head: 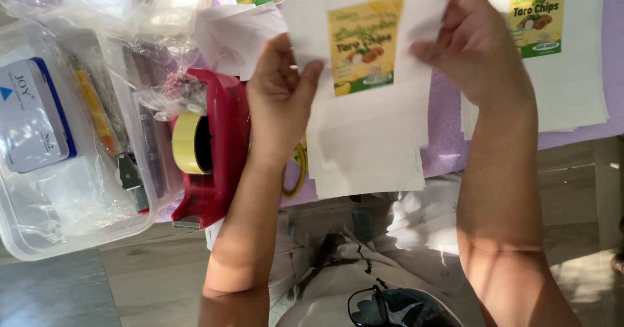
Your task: The person applies printed labels to white paper pouches. They peel the backing from each label, place it on a pouch, and smooth it down. They also use scissors to trim the edges of a label and handle stacks of pouches and labels.
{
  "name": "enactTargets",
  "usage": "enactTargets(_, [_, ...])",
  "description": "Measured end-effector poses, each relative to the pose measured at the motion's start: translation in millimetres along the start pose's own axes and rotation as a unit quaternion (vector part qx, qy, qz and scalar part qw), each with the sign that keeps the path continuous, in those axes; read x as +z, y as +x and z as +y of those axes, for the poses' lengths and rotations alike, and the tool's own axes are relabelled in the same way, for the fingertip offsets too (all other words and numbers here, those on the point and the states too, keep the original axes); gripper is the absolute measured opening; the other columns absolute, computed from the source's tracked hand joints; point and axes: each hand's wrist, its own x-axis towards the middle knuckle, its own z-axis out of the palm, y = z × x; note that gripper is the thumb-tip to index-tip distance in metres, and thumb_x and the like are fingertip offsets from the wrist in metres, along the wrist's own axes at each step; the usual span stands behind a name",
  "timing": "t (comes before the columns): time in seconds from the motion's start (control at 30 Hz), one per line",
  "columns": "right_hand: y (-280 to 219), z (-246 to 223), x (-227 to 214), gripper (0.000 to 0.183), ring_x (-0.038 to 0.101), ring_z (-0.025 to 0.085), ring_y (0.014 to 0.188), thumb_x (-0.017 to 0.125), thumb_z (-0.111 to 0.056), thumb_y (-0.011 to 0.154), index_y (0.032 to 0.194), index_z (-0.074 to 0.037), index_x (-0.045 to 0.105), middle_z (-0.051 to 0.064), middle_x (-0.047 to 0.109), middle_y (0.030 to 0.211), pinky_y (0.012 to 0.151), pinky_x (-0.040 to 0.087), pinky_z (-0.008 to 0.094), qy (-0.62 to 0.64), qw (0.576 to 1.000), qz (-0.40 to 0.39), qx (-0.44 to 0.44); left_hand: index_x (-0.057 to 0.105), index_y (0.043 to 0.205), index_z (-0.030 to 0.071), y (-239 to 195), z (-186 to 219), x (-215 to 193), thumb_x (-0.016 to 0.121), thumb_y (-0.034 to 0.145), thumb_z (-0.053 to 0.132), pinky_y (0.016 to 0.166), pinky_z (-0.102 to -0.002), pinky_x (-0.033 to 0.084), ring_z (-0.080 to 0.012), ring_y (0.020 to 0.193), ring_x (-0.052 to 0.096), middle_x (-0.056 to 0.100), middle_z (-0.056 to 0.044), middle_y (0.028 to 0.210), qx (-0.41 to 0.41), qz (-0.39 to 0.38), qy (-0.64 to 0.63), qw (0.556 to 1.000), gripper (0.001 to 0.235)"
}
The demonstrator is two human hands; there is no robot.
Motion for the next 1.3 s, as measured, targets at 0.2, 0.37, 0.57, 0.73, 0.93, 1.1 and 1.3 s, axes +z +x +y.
enactTargets(0.2, [-16.9, 19.7, -37.1, 0.03, 0.069, 0.01, 0.108, 0.069, -0.001, 0.112, 0.115, -0.017, 0.043, -0.001, 0.059, 0.109, 0.085, 0.065, 0.027, -0.056, 0.986, 0.135, 0.078, 0.032, 0.158, 0.013, -2.7, 3.1, -4.1, 0.062, 0.11, 0.012, 0.106, -0.033, 0.063, -0.0209, 0.111, 0.077, 0.069, -0.013, 0.127, -0.008, -0.065, 0.031, 0.997, 0.056])
enactTargets(0.37, [-54.9, 140.7, -205.2, 0.032, 0.06, 0.02, 0.095, 0.058, -0.038, 0.112, 0.138, -0.02, 0.059, 0.003, 0.06, 0.115, 0.078, 0.048, 0.039, -0.227, 0.918, 0.294, 0.141, 0.034, 0.157, 0.013, -1.7, 7.5, -11.7, 0.061, 0.112, 0.013, 0.102, -0.031, 0.064, -0.0201, 0.112, 0.075, 0.07, -0.014, 0.132, 0.043, -0.055, 0.119, 0.99, 0.053])
enactTargets(0.57, [-63.3, 184.7, -236.2, 0.044, 0.067, 0.026, 0.081, 0.057, -0.058, 0.097, 0.118, -0.024, 0.074, 0.0, 0.071, 0.098, 0.056, 0.05, 0.048, -0.409, 0.735, 0.464, 0.279, 0.035, 0.156, 0.014, -1.2, 2.2, -11.3, 0.06, 0.112, 0.008, 0.102, -0.032, 0.064, -0.0196, 0.116, 0.072, 0.066, -0.019, 0.135, 0.067, -0.039, 0.113, 0.991, 0.051])
enactTargets(0.73, [-51.5, 117.0, -166.1, 0.051, 0.064, 0.041, 0.107, 0.06, 0.014, 0.093, 0.142, -0.003, 0.055, 0.024, 0.063, 0.128, 0.064, 0.05, 0.052, -0.515, 0.81, 0.28, 0.003, 0.044, 0.144, 0.005, 2.4, 9.0, -11.6, 0.054, 0.107, 0.003, 0.092, -0.029, 0.062, -0.0176, 0.102, 0.073, 0.067, -0.015, 0.126, 0.057, -0.034, 0.176, 0.982, 0.038])
enactTargets(0.93, [-5.1, 55.9, -63.0, 0.041, 0.056, 0.047, 0.111, 0.085, 0.017, 0.09, 0.125, 0.015, 0.064, 0.031, 0.061, 0.121, 0.092, 0.042, 0.051, -0.542, 0.782, 0.24, -0.19, 0.069, 0.11, -0.004, 1.4, 1.6, -5.6, 0.057, 0.099, 0.001, 0.081, -0.036, 0.06, -0.0301, 0.094, 0.074, 0.075, -0.017, 0.102, 0.095, -0.244, 0.302, 0.917, 0.017])
enactTargets(1.1, [32.4, 21.8, 28.1, 0.04, 0.052, 0.04, 0.121, 0.072, -0.011, 0.106, 0.142, 0.004, 0.064, 0.021, 0.064, 0.125, 0.103, 0.036, 0.052, -0.422, 0.893, 0.02, -0.157, 0.067, 0.127, -0.005, -0.7, -33.1, -10.4, 0.054, 0.101, -0.003, 0.111, -0.052, 0.047, -0.0344, 0.123, 0.066, 0.068, -0.018, 0.134, 0.166, -0.19, 0.505, 0.826, 0.03])
enactTargets(1.3, [47.9, 35.0, 37.4, 0.061, 0.035, 0.045, 0.137, 0.065, -0.027, 0.097, 0.151, -0.005, 0.048, 0.026, 0.045, 0.151, 0.108, 0.025, 0.058, -0.459, 0.884, -0.069, -0.064, 0.068, 0.123, -0.001, -1.8, -40.3, -21.5, 0.064, 0.101, 0.009, 0.096, -0.042, 0.056, -0.037, 0.108, 0.068, 0.07, -0.018, 0.127, 0.134, -0.062, 0.587, 0.796, 0.025])
